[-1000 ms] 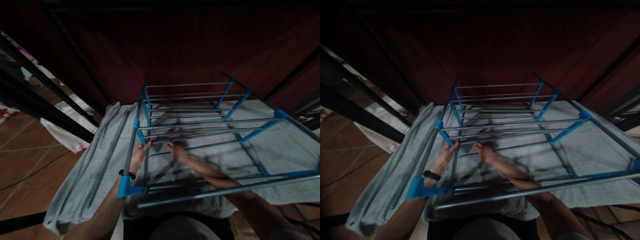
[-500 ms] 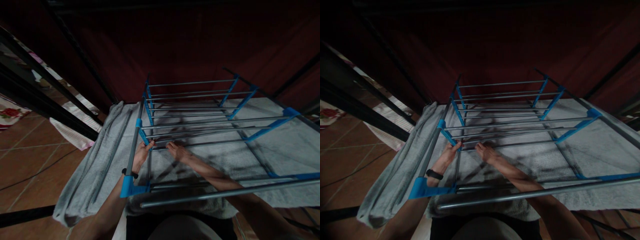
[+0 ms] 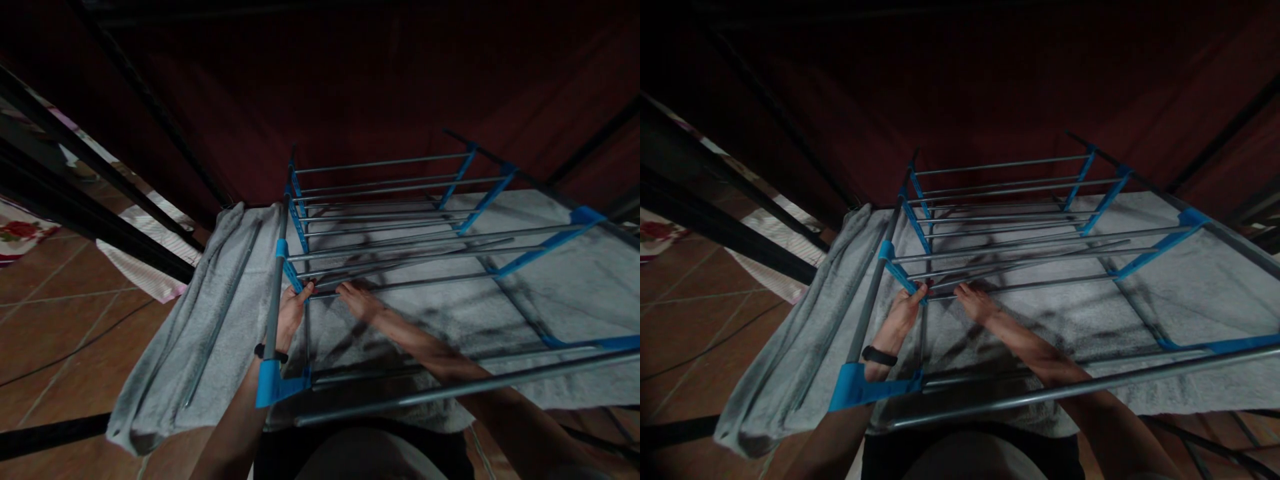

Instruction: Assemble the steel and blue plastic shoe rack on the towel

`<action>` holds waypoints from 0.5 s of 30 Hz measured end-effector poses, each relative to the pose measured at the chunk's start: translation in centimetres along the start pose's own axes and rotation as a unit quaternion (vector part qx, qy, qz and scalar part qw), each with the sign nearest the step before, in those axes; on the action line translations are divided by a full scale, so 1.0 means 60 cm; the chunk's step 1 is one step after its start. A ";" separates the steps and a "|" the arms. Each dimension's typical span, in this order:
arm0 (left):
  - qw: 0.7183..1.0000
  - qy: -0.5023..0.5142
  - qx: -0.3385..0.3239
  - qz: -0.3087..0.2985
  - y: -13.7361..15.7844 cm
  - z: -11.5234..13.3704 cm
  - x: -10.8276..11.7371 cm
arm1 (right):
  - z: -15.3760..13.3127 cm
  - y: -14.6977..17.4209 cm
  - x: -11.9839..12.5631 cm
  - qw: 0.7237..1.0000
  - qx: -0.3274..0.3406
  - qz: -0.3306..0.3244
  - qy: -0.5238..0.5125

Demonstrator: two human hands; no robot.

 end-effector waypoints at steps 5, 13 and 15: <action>0.999 0.038 0.014 0.016 0.001 -0.004 -0.002 | 0.007 0.004 -0.004 1.000 0.006 0.019 -0.010; 0.999 0.026 0.000 0.035 0.000 -0.009 -0.001 | 0.017 0.007 -0.017 0.999 0.014 0.029 -0.022; 0.999 0.016 -0.004 0.039 0.001 -0.009 -0.001 | 0.018 0.007 -0.020 0.999 0.019 0.030 -0.026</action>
Point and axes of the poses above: each hand's wrist, its own y-axis away from the middle knuckle, its own x-axis out of the back of the hand, z = x × y, the point moved 8 cm from there along -y, towards the middle knuckle, and after that the axes turned 14 degrees about z, right-handed, at the moved point
